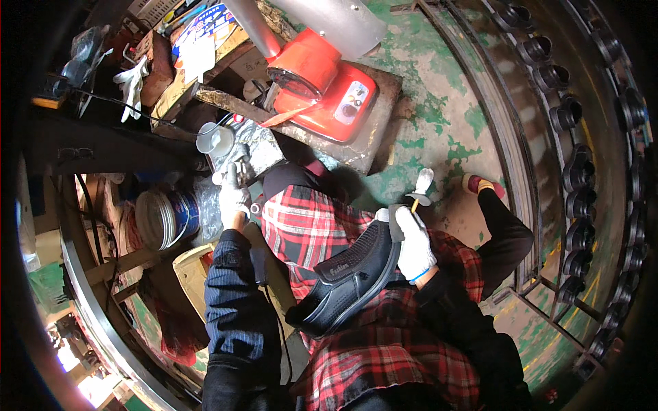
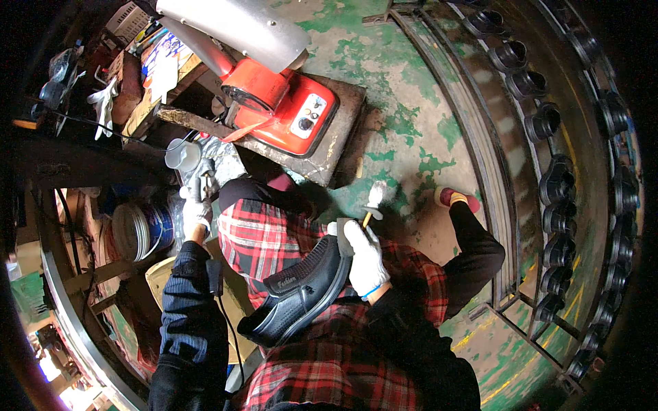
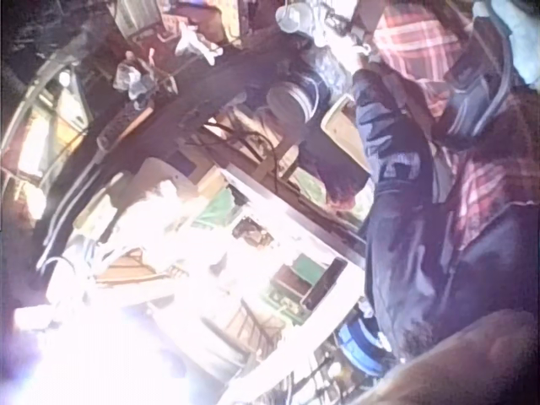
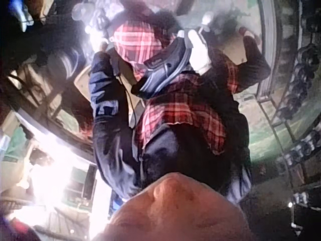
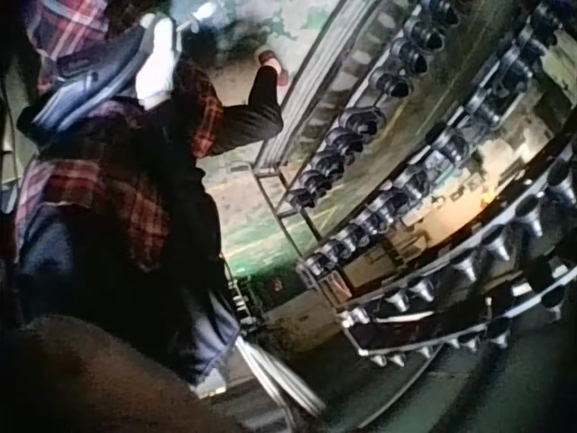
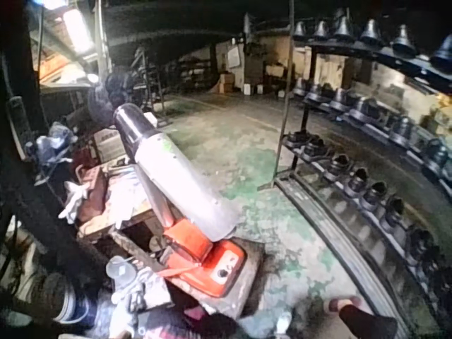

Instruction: Applying adhesive to the outsole and edges of a shoe for assembly.

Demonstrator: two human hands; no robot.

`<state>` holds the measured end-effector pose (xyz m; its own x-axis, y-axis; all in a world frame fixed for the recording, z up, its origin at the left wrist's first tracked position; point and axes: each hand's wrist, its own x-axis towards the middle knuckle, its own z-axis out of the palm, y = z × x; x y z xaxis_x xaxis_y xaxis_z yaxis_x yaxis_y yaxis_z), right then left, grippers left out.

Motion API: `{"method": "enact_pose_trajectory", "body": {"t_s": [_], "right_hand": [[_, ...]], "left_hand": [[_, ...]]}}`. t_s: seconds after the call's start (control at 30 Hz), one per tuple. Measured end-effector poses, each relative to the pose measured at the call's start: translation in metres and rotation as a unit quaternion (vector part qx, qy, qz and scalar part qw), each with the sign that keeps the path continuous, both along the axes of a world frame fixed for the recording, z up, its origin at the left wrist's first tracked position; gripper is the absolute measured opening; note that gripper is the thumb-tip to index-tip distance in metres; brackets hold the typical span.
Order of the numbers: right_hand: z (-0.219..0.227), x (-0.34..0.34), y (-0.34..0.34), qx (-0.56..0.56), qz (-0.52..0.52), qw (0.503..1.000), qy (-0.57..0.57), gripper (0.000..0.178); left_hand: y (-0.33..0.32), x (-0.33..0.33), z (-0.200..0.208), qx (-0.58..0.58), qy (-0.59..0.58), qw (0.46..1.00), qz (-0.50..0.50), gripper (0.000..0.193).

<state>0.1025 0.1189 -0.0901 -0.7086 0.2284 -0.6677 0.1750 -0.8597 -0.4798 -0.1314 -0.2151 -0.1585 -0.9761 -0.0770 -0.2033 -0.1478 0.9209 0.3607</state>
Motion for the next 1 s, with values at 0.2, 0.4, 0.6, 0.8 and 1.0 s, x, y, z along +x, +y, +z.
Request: {"method": "enact_pose_trajectory", "body": {"t_s": [0.2,0.4,0.6,0.8,1.0], "right_hand": [[0.000,-0.001,-0.001,0.074,0.017,0.997,-0.006,0.026],[0.003,0.000,0.000,0.054,0.018,0.998,0.015,0.026],[0.022,0.007,0.002,0.104,0.066,0.992,0.034,0.030],[0.041,0.014,0.010,0.174,0.115,0.978,0.022,0.030],[0.084,0.039,0.027,0.326,0.209,0.922,-0.012,0.020]], "left_hand": [[0.039,0.049,0.128,0.292,0.130,0.947,0.019,0.037],[0.076,0.143,0.228,0.110,-0.298,0.865,-0.389,0.043],[0.073,0.163,0.174,0.346,-0.244,0.806,-0.413,0.030],[0.087,0.178,0.136,0.445,-0.387,0.716,-0.374,0.045],[0.100,0.179,0.143,0.452,-0.443,0.725,-0.272,0.040]]}}
